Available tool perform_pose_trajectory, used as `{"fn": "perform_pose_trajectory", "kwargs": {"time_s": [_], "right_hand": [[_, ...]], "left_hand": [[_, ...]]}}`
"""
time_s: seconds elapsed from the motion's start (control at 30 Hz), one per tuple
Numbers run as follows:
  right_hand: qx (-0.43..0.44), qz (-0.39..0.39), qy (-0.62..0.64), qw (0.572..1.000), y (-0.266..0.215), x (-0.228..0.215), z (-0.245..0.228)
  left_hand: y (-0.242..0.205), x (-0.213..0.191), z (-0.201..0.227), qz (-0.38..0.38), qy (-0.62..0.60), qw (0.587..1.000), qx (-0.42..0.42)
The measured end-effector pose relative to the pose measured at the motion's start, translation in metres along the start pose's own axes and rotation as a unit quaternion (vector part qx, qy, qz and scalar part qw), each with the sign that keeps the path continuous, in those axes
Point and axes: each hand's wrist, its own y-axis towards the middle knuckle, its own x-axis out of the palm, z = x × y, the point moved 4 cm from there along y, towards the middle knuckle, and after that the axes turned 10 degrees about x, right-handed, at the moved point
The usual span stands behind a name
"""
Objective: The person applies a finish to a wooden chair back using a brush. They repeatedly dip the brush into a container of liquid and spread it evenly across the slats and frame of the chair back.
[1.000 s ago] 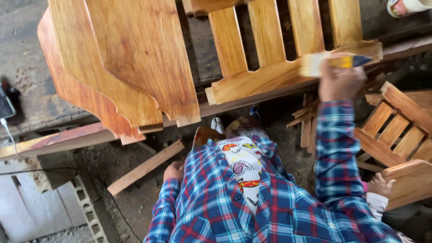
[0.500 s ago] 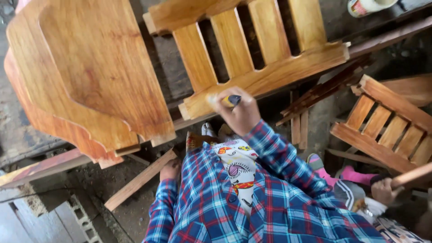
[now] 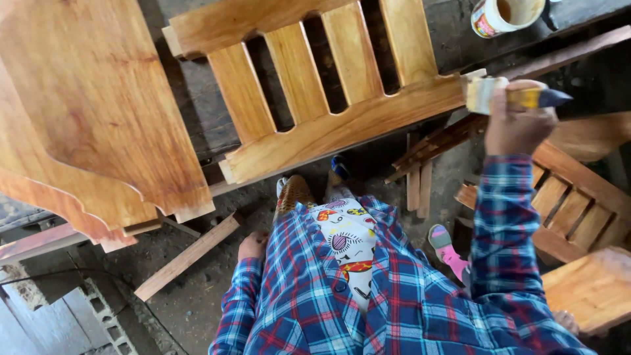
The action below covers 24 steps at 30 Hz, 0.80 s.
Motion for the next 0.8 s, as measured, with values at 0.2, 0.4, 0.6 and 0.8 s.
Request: {"fn": "perform_pose_trajectory", "kwargs": {"time_s": [0.2,0.4,0.6,0.8], "right_hand": [[-0.142,-0.084,-0.001,0.986,-0.074,0.018,-0.103],[-0.112,-0.323,0.227,0.912,-0.128,0.010,-0.186],[-0.142,-0.188,0.074,0.969,-0.050,0.008,-0.050],[0.048,-0.094,0.155,0.982,0.024,-0.036,0.032]], "left_hand": [[-0.008,-0.001,0.040,-0.024,0.017,0.999,-0.012],[0.013,0.005,0.061,0.009,0.017,0.996,0.088],[0.000,0.000,0.087,0.019,0.025,0.995,0.095],[-0.026,-0.009,0.100,-0.018,-0.026,0.999,0.042]]}}
